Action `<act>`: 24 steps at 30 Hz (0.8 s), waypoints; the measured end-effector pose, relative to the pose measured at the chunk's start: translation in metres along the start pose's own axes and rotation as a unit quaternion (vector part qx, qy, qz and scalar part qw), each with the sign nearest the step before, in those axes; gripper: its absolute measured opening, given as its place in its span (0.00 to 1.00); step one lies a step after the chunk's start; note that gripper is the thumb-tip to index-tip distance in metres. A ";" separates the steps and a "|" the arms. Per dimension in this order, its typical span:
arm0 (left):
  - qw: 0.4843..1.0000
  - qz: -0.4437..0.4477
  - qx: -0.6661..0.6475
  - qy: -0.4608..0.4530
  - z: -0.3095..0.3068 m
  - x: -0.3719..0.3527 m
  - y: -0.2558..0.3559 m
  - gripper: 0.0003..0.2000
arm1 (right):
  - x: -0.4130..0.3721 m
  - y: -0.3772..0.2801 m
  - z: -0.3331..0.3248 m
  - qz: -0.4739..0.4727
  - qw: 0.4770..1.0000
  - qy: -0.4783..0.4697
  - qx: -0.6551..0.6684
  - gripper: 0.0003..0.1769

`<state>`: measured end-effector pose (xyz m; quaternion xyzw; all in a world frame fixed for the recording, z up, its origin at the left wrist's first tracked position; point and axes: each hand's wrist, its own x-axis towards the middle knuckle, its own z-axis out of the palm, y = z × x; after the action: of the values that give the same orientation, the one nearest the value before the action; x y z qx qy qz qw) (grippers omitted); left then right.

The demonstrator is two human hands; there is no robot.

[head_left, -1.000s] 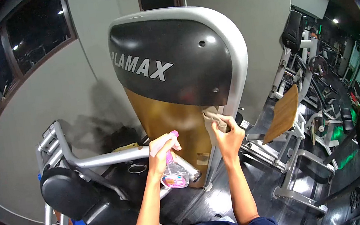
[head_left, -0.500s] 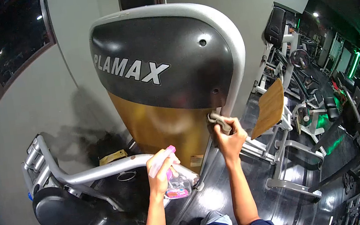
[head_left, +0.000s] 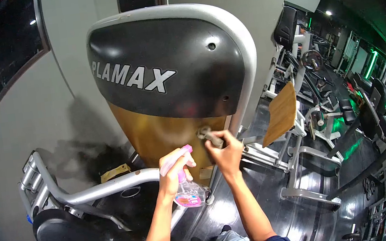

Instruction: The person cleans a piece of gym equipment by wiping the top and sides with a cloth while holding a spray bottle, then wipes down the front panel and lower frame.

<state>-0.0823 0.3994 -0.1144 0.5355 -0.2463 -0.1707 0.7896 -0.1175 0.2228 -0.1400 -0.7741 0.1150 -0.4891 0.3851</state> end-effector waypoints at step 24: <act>0.999 0.029 0.011 -0.042 -0.043 0.017 0.013 0.13 | 0.009 -0.045 0.036 0.005 0.999 0.027 0.023 0.14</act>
<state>-0.0439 0.4285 -0.1119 0.5293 -0.2968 -0.1678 0.7769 -0.0915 0.2659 -0.1102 -0.7513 0.1176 -0.5101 0.4020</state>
